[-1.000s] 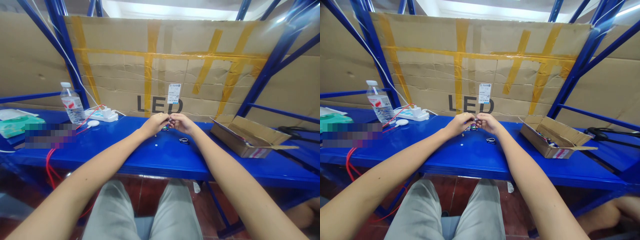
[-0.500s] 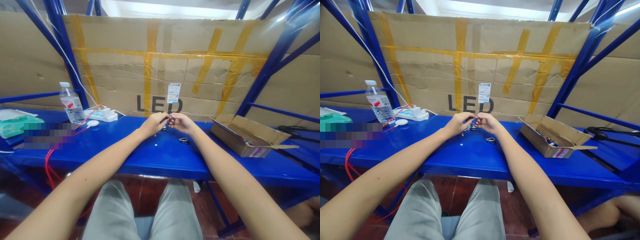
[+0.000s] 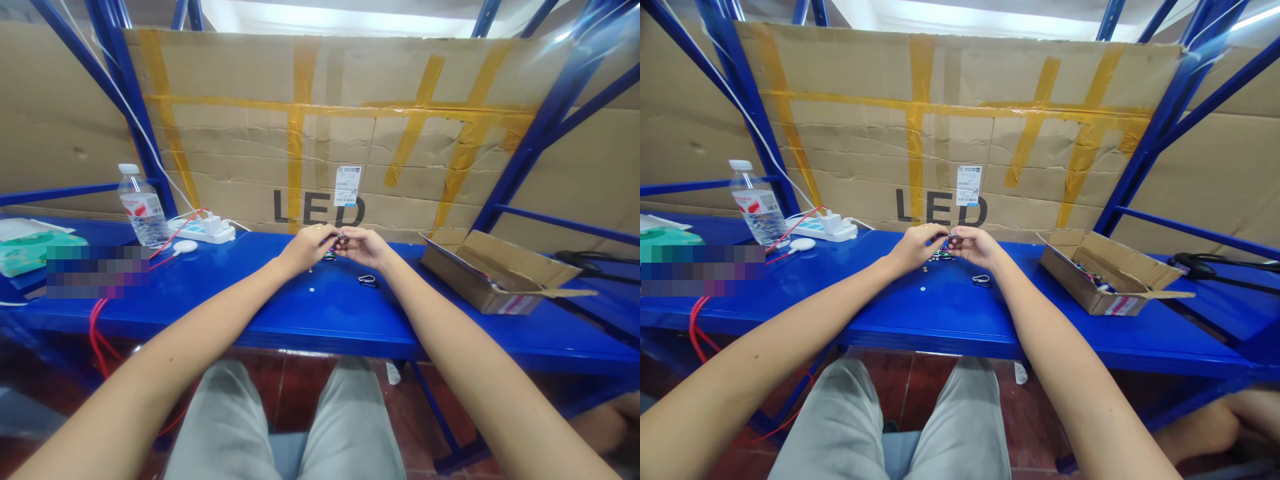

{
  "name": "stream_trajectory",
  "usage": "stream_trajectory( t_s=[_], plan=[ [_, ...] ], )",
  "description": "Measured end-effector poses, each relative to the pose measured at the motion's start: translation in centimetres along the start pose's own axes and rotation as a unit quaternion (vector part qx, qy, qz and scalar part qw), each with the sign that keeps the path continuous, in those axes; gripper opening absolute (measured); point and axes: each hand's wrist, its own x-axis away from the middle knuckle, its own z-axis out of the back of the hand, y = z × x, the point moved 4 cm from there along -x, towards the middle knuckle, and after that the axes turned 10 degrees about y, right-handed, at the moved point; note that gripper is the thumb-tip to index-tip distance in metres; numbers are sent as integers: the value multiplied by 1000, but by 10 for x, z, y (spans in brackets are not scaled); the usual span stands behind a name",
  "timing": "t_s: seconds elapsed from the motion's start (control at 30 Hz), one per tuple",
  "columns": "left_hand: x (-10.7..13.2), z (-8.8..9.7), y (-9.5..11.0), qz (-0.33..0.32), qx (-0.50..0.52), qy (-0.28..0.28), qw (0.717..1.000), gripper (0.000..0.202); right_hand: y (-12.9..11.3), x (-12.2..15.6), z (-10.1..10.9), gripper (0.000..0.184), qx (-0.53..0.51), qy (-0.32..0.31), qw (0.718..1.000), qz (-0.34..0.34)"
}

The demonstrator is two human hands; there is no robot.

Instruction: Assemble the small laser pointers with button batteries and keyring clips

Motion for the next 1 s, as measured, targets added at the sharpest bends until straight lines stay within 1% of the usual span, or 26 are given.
stream_trajectory(
  t_s=[0.23,0.47,0.67,0.8,0.9,1.0],
  plan=[
    [-2,1,1,-12,20,14,1000,13,0,0,2,11,18,-49,999,16],
    [-3,1,1,-5,33,16,999,14,1,0,2,16,23,-59,998,23],
    [-3,2,8,-7,36,30,999,11,0,3,0,21,2,-79,997,27],
    [-3,1,11,6,43,28,999,8,-1,6,-2,22,-7,-85,996,23],
    [-3,0,11,21,59,20,998,7,-1,5,-1,22,5,-80,997,21],
    [-3,-2,8,36,72,-15,997,9,-1,3,0,19,42,-63,997,34]
  ],
)
